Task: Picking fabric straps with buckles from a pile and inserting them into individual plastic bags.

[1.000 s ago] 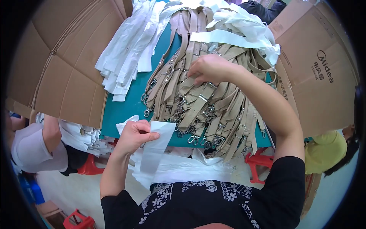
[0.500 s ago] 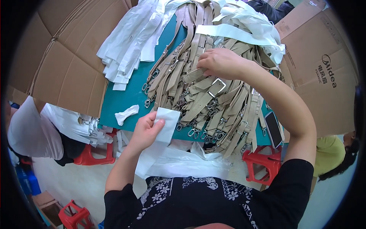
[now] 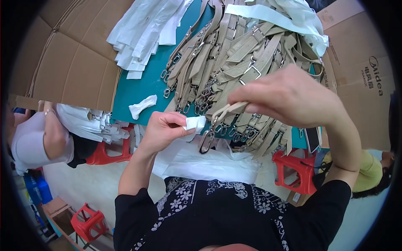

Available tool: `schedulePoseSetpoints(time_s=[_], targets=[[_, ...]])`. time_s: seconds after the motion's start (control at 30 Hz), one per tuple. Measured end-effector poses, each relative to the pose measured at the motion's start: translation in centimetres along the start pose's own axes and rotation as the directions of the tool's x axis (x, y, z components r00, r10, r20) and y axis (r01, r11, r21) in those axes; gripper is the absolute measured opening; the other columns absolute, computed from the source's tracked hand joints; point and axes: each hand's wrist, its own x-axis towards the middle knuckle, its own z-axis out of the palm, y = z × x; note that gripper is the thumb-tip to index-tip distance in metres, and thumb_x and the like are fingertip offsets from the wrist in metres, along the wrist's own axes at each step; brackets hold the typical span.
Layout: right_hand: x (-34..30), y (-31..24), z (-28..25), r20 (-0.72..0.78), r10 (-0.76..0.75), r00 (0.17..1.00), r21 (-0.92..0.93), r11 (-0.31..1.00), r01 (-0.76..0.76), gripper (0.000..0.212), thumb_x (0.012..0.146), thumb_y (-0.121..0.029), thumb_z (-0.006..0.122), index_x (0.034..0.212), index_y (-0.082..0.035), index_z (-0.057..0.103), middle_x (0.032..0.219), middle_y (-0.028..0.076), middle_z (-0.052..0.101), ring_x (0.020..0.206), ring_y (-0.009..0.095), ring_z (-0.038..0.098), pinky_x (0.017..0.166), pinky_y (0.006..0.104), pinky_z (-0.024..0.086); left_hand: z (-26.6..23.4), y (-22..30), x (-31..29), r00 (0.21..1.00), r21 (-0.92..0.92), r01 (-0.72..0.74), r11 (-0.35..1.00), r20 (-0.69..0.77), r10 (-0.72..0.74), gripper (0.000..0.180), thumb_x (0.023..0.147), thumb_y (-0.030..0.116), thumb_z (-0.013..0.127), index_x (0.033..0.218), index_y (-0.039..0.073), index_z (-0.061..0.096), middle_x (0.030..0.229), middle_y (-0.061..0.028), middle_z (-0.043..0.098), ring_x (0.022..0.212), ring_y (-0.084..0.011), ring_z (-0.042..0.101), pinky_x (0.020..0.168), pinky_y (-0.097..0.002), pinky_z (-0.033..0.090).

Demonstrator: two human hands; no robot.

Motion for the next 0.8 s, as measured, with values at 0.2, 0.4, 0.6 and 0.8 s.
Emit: schedulePoseSetpoints(time_s=[0.2, 0.4, 0.6, 0.8], targets=[[-1.9, 1.9, 2.9, -0.095, 0.116, 0.989, 0.064, 0.992, -0.11, 0.017, 0.079, -0.015, 0.06, 0.095, -0.008, 0.059, 0.072, 0.004, 0.059, 0.06, 0.021, 0.058, 0.051, 0.0303, 0.043, 1.1, 0.3, -0.7, 0.987, 0.265, -0.161, 0.951, 0.06, 0.15, 0.015, 0.072, -0.006, 0.062, 0.085, 0.0, 0.066, 0.08, -0.0069, 0.065, 0.068, -0.0103, 0.06, 0.06, -0.0209, 0.047], [-2.1, 1.5, 3.4, 0.008, 0.071, 0.997, 0.056, 0.996, -0.072, 0.016, 0.078, -0.016, 0.061, 0.093, -0.012, 0.061, 0.069, 0.002, 0.058, 0.059, 0.021, 0.057, 0.049, 0.0302, 0.042, 0.9, 0.1, -1.0, 0.955, 0.313, -0.292, 0.904, 0.139, 0.261, 0.023, 0.072, -0.008, 0.059, 0.092, 0.003, 0.066, 0.086, -0.0093, 0.066, 0.074, -0.0179, 0.064, 0.064, -0.0244, 0.05], [-1.8, 1.4, 4.1, -0.018, -0.018, 1.0, 0.056, 0.998, 0.019, 0.016, 0.077, -0.018, 0.062, 0.093, -0.014, 0.062, 0.066, 0.0, 0.057, 0.057, 0.02, 0.056, 0.047, 0.0304, 0.042, 1.4, 0.4, -0.7, 0.941, 0.244, -0.326, 0.913, 0.183, 0.286, 0.025, 0.072, -0.007, 0.061, 0.094, 0.004, 0.066, 0.086, -0.0094, 0.066, 0.075, -0.0175, 0.064, 0.064, -0.0245, 0.05], [-1.2, 1.5, 4.4, -0.021, -0.028, 0.999, 0.003, 1.0, 0.028, 0.016, 0.075, -0.019, 0.064, 0.091, -0.015, 0.063, 0.064, 0.0, 0.057, 0.053, 0.019, 0.055, 0.045, 0.0304, 0.041, 1.1, 0.1, -0.9, 0.943, 0.195, -0.252, 0.948, 0.27, 0.195, 0.028, 0.072, -0.006, 0.062, 0.098, 0.004, 0.065, 0.091, -0.0095, 0.066, 0.079, -0.0159, 0.064, 0.068, -0.0246, 0.05]])
